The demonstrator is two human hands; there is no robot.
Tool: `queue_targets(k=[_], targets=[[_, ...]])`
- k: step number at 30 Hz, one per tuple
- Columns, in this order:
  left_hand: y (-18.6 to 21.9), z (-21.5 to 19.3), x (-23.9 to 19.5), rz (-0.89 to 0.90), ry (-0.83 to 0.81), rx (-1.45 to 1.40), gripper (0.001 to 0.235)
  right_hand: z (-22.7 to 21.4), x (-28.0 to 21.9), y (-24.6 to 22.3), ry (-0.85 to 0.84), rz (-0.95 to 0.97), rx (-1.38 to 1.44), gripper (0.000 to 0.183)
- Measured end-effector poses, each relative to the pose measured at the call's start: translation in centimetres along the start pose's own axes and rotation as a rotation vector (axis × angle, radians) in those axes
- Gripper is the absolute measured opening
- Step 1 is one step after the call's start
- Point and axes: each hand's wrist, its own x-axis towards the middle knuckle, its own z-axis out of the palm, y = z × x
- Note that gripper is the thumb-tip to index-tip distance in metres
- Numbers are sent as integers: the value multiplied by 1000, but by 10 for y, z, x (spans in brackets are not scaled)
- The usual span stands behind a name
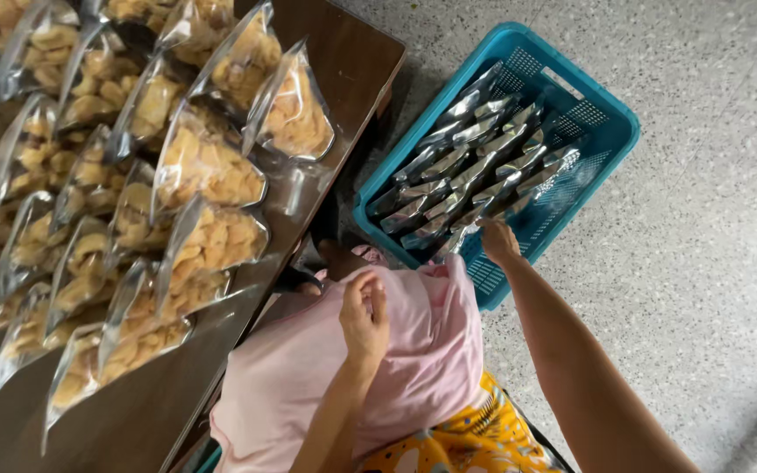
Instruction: The person repeatedly picks up clear plastic bags filled with snacks from a blue basket, places them on a pink cloth, and folds the top of the bags to seal them. The sealed bags are then placed on a wooden table next to other completed packages.
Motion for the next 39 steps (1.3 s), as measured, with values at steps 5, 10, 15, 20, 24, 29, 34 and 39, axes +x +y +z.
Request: queue_targets(k=[5,10,15,20,24,29,34,39], targets=[[-4,1,-6,-2,-16,63,17,37,28,-11,-241,-331,-409,40],[-7,-2,-8,-107,-9,53,15,68,23,-36,-344,-437,-753,33],[-5,-6,-8,52,14,68,12,51,9,-35,-340,-442,-554,35],[-7,-4,-2,115,-2,100,12,-4,-23,-3,-353,-318,-200,23],[-24,2,-5,173,11,133,9,-92,-69,-9,-202,-274,190,15],[-35,-3,-6,-19,-92,-9,31,-244,-174,-96,126,-632,372,8],[50,-66,-53,-422,-319,-713,49,-276,-280,-182,232,-809,500,4],[98,-119,-106,-542,-302,-1023,64,-195,-342,-267,34,-836,449,12]])
